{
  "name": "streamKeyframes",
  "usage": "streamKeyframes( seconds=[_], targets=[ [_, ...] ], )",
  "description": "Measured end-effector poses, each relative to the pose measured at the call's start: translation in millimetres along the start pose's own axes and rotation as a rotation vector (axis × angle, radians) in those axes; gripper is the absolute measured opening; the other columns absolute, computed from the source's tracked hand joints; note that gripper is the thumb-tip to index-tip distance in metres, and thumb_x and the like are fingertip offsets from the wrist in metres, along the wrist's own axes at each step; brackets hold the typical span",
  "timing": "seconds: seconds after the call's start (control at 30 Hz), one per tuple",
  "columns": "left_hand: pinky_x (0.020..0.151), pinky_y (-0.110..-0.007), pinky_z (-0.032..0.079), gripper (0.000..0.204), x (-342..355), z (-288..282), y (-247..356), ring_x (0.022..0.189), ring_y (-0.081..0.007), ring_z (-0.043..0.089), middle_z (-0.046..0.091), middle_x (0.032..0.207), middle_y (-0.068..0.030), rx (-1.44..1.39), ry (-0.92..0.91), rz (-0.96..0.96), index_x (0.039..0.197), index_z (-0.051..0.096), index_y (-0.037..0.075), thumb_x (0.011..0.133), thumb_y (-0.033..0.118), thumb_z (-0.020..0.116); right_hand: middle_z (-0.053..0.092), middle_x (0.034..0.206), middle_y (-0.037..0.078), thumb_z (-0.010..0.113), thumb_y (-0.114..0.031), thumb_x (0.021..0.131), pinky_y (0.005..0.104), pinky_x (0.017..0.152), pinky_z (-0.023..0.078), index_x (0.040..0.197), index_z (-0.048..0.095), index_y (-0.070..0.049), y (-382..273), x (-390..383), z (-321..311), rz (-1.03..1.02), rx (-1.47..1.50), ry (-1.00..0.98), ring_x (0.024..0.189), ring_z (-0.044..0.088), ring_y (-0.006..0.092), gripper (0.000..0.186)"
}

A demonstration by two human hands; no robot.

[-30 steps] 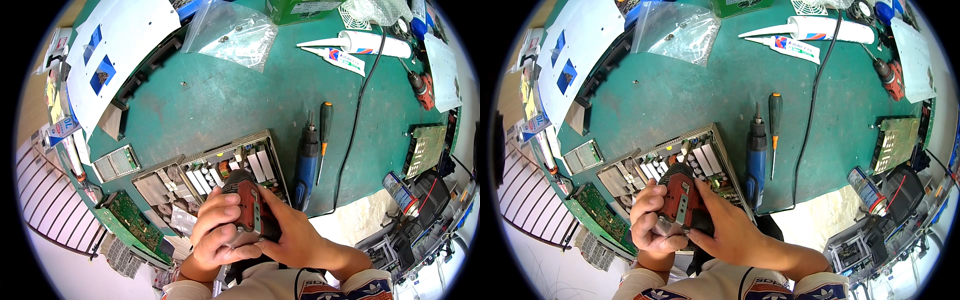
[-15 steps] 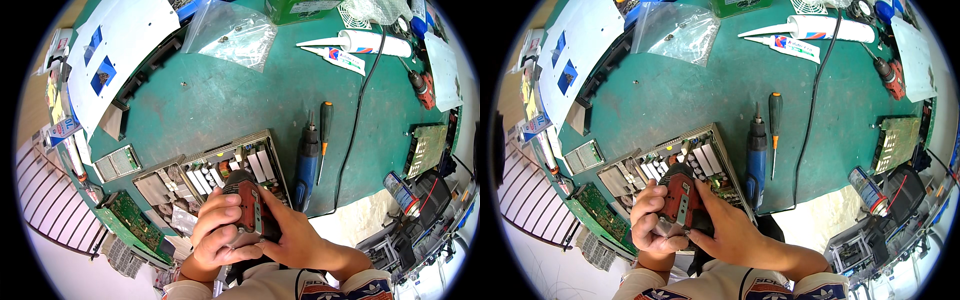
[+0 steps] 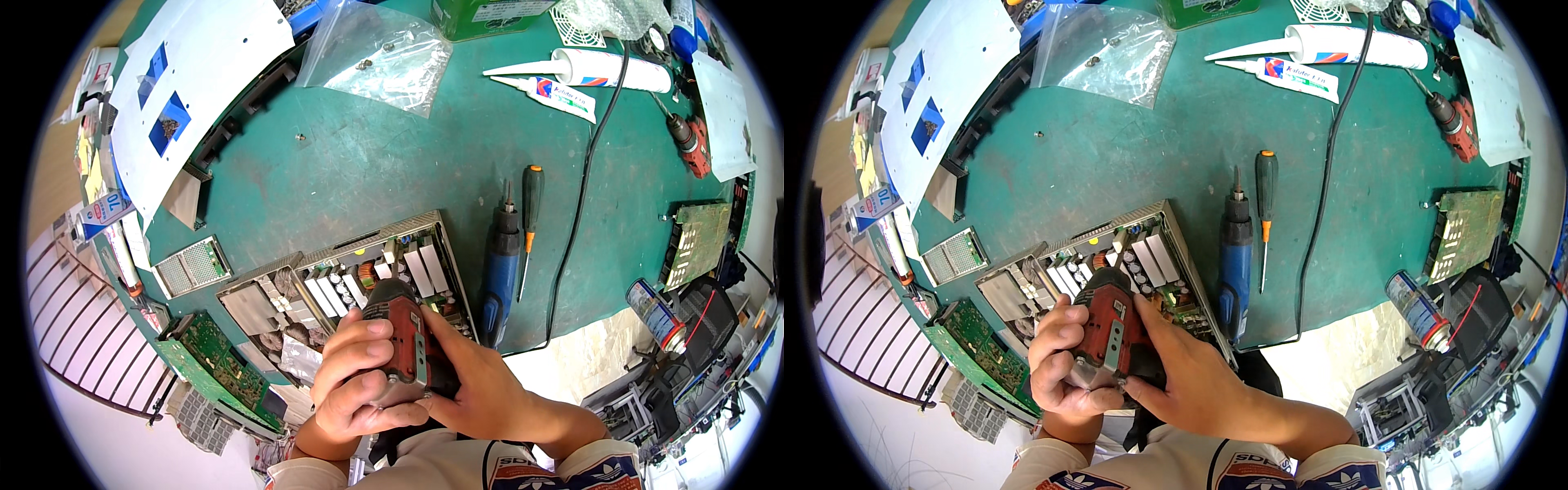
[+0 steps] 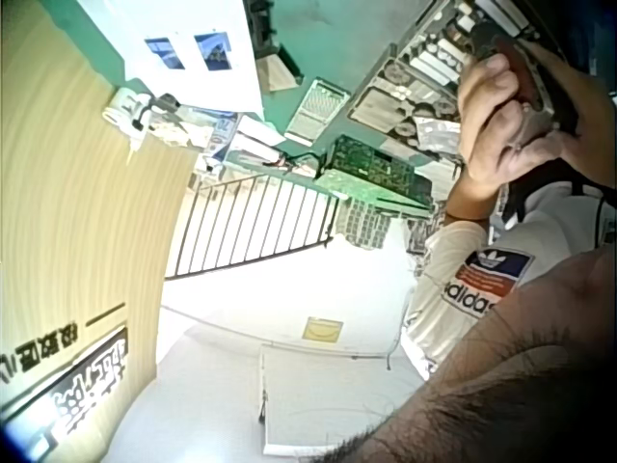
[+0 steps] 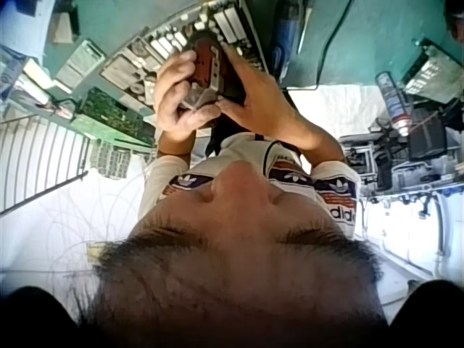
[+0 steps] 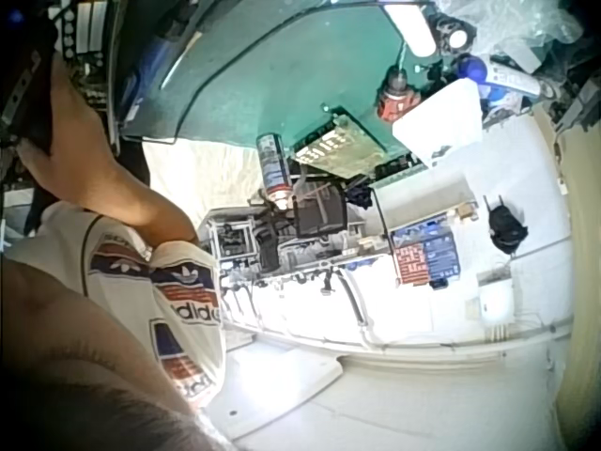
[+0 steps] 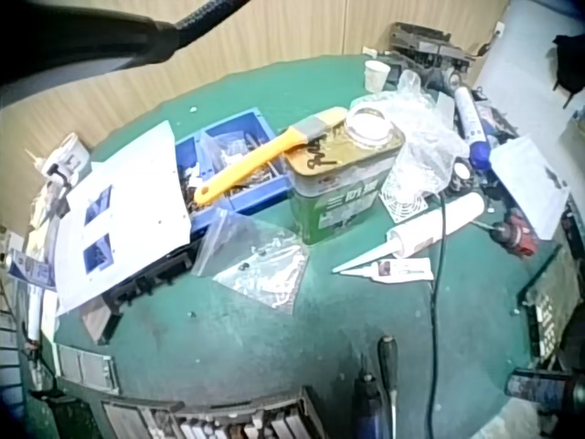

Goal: The person uses a power drill to loosen screws on an electronic component and then uses a manual screwdriver to manipulate parts of the internal assembly.

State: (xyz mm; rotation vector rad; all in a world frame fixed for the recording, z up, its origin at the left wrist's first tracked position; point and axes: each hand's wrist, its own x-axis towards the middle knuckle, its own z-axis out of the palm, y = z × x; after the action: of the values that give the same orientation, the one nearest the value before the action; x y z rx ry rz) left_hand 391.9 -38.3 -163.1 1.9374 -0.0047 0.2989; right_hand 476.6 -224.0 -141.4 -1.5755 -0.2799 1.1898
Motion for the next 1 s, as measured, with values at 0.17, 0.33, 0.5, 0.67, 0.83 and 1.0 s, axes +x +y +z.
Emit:
streamKeyframes(
  seconds=[0.17, 0.33, 0.5, 0.67, 0.83, 1.0],
  targets=[
    [0.115, -0.059, 0.041, 0.082, 1.2, 1.3, 1.7, 0.121, -0.0401, 0.063, 0.06, 0.133, -0.0172, 0.008, 0.009, -0.005, 0.146, 0.049, 0.014, 0.082, 0.056, 0.08, 0.057, 0.128, 0.036, 0.074, -0.016, 0.087, 0.0487, 0.095, 0.053, 0.157, 0.018, 0.012, 0.5, 0.0, -0.3, 0.004, -0.003, -0.008, 0.112, 0.063, 0.0495, 0.094],
    [0.114, -0.059, 0.042, 0.083, 1.0, 1.8, -0.2, 0.12, -0.0399, 0.064, 0.061, 0.132, -0.0169, -0.006, 0.015, -0.016, 0.145, 0.05, 0.013, 0.079, 0.051, 0.084, 0.055, 0.131, 0.036, 0.073, -0.018, 0.087, 0.0484, 0.098, 0.052, 0.156, 0.018, 0.013, -2.0, 0.9, -2.0, 0.042, 0.011, -0.027, 0.115, 0.061, 0.0497, 0.093],
    [0.113, -0.059, 0.043, 0.086, 0.9, 3.1, -2.2, 0.119, -0.0399, 0.065, 0.062, 0.13, -0.0143, -0.031, 0.03, -0.028, 0.143, 0.052, 0.014, 0.072, 0.038, 0.094, 0.054, 0.135, 0.036, 0.074, -0.019, 0.087, 0.0486, 0.102, 0.05, 0.155, 0.02, 0.013, 3.8, 3.4, -0.7, 0.02, -0.002, -0.004, 0.12, 0.059, 0.0499, 0.092],
    [0.113, -0.059, 0.043, 0.084, -2.1, 2.2, -0.4, 0.119, -0.0397, 0.065, 0.062, 0.13, -0.0139, -0.029, 0.033, -0.011, 0.142, 0.052, 0.014, 0.073, 0.04, 0.093, 0.054, 0.135, 0.035, 0.074, -0.019, 0.087, 0.0479, 0.101, 0.05, 0.156, 0.021, 0.011, 4.9, 2.3, 0.9, -0.004, -0.015, 0.016, 0.12, 0.059, 0.049, 0.092],
    [0.114, -0.059, 0.043, 0.084, -1.2, -1.7, 2.3, 0.119, -0.0393, 0.065, 0.062, 0.131, -0.0137, -0.036, 0.025, -0.017, 0.141, 0.053, 0.015, 0.072, 0.04, 0.094, 0.055, 0.133, 0.034, 0.074, -0.019, 0.086, 0.0475, 0.099, 0.052, 0.156, 0.02, 0.011, 1.2, 1.9, 0.8, 0.0, 0.0, 0.008, 0.118, 0.061, 0.0478, 0.093],
    [0.114, -0.059, 0.043, 0.084, -0.4, -0.9, 2.8, 0.119, -0.0397, 0.065, 0.063, 0.129, -0.0141, -0.027, 0.014, -0.027, 0.14, 0.053, 0.015, 0.072, 0.041, 0.093, 0.055, 0.134, 0.035, 0.074, -0.019, 0.086, 0.0482, 0.099, 0.052, 0.156, 0.02, 0.011, 1.6, 0.8, 1.2, 0.016, 0.0, -0.003, 0.117, 0.061, 0.048, 0.093]
  ],
)
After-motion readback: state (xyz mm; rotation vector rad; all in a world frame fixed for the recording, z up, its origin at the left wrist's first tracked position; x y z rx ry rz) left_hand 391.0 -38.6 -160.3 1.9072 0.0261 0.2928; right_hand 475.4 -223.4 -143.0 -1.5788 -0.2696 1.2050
